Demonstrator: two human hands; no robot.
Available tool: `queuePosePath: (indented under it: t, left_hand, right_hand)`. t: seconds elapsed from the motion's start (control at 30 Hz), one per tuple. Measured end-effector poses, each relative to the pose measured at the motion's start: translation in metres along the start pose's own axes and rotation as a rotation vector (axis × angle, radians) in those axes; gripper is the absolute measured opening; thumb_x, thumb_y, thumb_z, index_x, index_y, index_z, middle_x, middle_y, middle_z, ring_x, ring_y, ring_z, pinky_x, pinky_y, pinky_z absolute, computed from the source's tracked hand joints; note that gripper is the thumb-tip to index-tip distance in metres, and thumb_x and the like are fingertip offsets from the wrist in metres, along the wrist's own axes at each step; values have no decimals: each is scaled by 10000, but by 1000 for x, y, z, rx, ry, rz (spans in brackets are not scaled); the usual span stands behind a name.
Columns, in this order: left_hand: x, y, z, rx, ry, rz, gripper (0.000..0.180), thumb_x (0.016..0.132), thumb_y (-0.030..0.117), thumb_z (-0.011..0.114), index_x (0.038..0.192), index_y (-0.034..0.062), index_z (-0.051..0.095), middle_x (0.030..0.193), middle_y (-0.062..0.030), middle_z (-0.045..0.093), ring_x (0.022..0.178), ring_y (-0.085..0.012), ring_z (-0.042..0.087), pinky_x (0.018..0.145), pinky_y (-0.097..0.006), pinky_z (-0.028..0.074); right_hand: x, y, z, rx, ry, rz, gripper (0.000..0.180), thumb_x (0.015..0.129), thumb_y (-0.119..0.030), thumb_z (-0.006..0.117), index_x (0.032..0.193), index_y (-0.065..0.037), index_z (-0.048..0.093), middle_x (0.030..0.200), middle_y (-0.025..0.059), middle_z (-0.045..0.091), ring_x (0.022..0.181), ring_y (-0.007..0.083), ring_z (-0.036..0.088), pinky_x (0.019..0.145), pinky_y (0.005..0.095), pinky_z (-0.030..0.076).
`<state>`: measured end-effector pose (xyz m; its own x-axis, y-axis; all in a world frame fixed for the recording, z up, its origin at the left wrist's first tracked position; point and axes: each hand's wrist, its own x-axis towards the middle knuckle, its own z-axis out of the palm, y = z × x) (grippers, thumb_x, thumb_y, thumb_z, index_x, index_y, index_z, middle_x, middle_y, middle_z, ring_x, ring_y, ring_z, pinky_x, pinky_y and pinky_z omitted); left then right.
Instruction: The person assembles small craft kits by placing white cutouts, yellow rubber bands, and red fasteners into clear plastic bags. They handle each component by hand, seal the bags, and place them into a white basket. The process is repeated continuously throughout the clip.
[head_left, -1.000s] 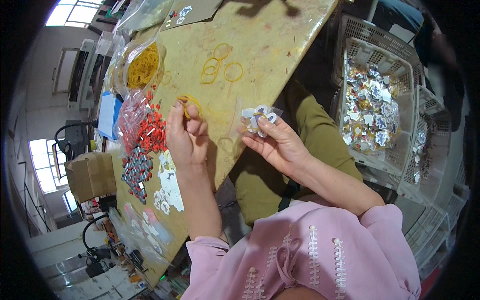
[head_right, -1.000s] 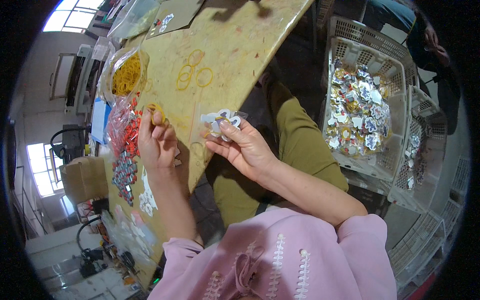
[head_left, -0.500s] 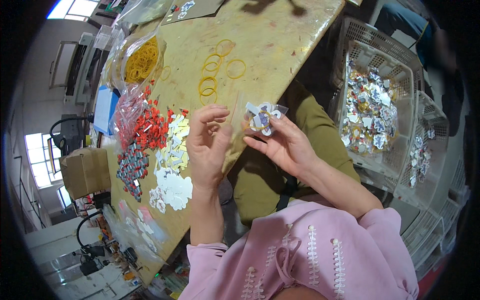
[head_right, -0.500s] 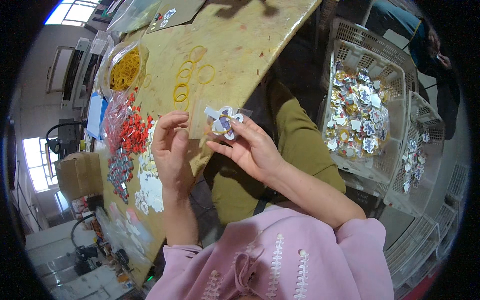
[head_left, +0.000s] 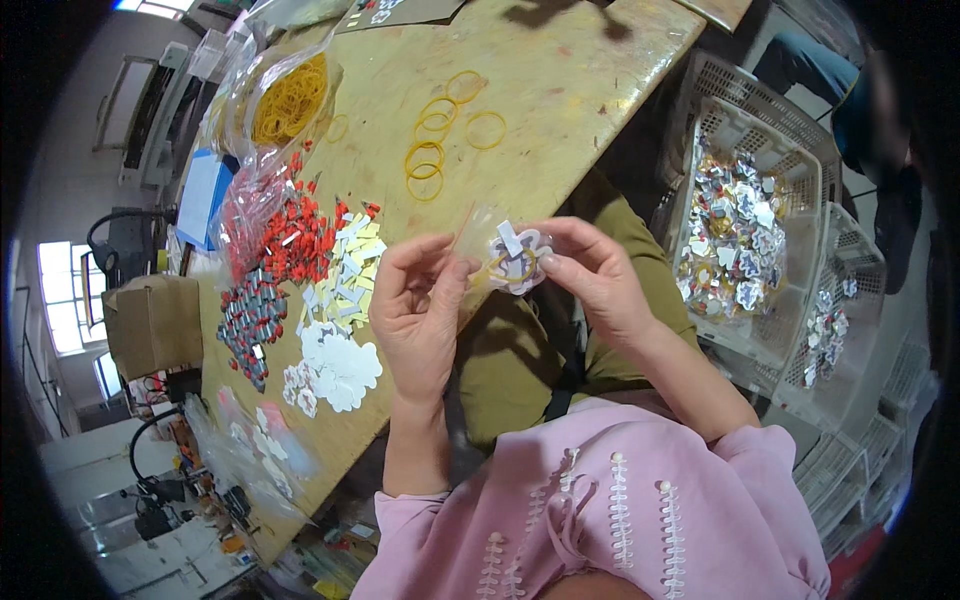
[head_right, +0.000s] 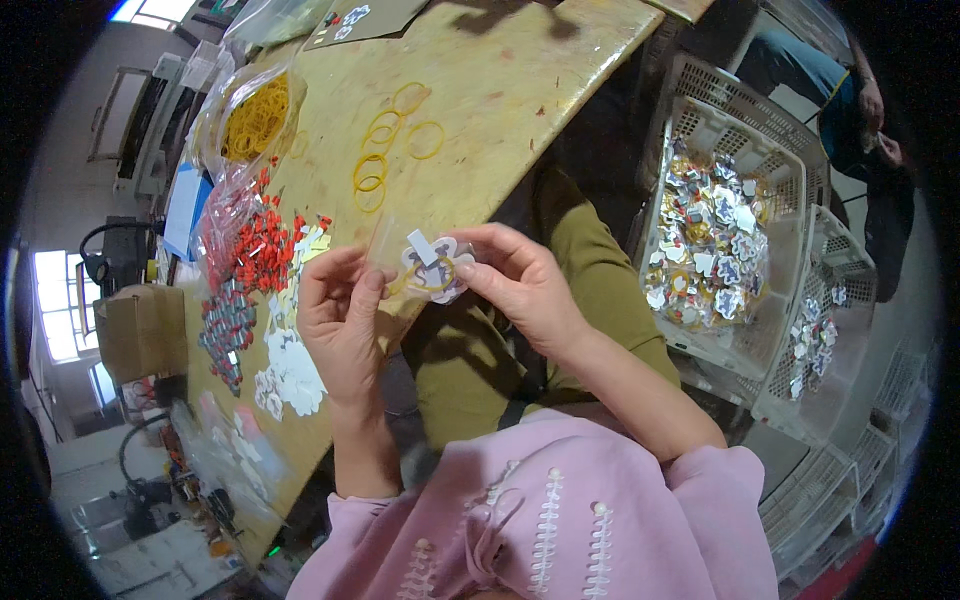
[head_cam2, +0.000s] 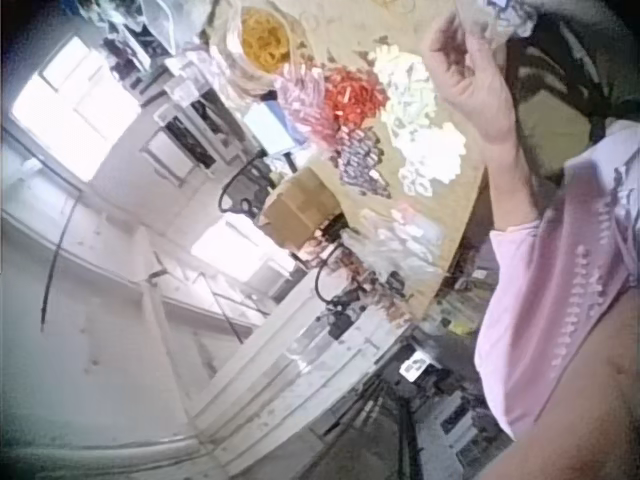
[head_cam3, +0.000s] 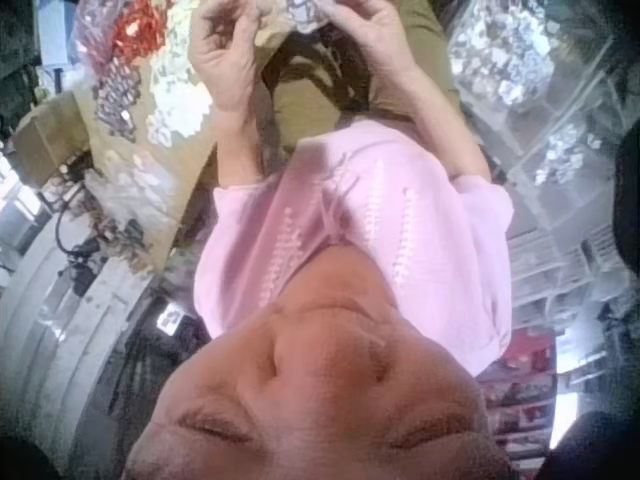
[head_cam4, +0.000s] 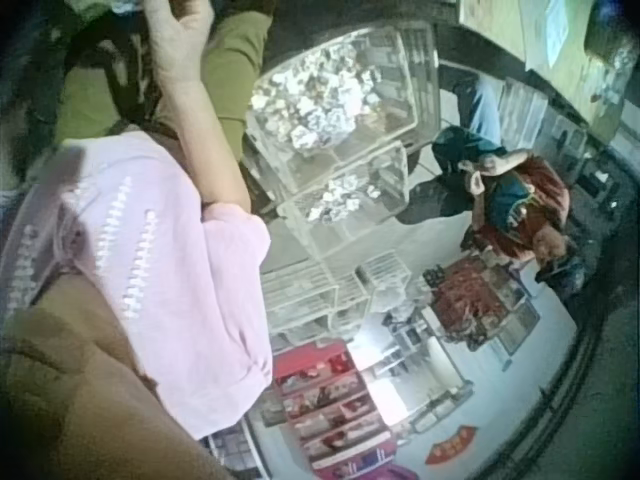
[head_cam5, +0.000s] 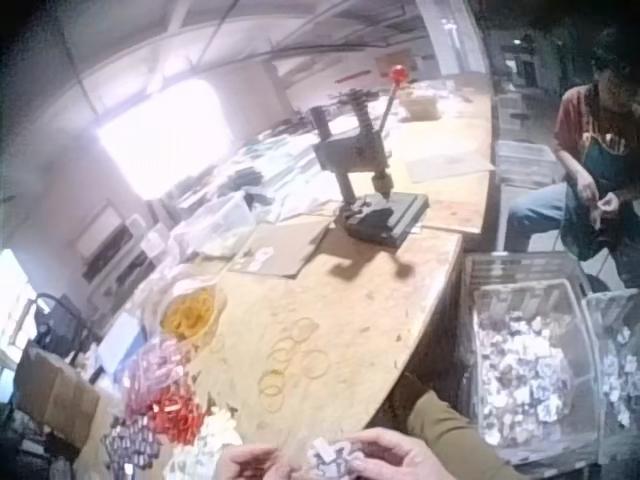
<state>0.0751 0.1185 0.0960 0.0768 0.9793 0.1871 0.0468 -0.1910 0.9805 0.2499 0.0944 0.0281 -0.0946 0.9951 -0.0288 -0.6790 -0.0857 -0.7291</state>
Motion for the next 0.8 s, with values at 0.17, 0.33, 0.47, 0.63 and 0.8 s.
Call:
queuePosePath:
  t: [0.17,0.33,0.47,0.63,0.8]
  left_hand:
    - [-12,0,-10,48,-212,-117,360,895,-36,666,1242,18,586,922,-40,677,855,-73,644,764,-205,503]
    - [-18,-1,-15,3,-247,-164,343,887,-50,656,1220,21,609,925,-35,681,866,-64,640,751,-211,507]
    - [-23,-4,-10,82,-219,-202,300,881,-57,640,1174,8,625,938,-38,682,848,-76,646,753,-220,513]
    - [-49,-27,-10,268,-117,-112,61,892,-25,641,950,-14,653,823,7,617,730,-60,546,667,-220,476]
    - [-56,-44,9,283,-314,-4,27,827,-14,616,830,-10,590,701,-32,538,634,-111,493,576,-269,402]
  right_hand:
    - [-1,-21,14,-214,-16,-99,188,954,-73,643,1130,-10,649,1046,32,686,978,86,624,871,255,513]
    - [-4,-26,20,-377,-20,-30,74,947,-53,637,1001,-3,650,894,0,677,839,61,631,758,237,524]
    - [-14,-33,22,-473,20,77,81,950,-48,622,1021,-19,649,919,25,677,857,73,629,782,234,516]
    - [-26,0,26,-1020,-22,-480,101,844,-104,678,919,-44,649,838,93,658,788,268,629,730,372,475]
    - [-53,4,7,-1073,45,-444,81,849,-93,658,892,-38,615,819,107,631,776,296,623,706,383,473]
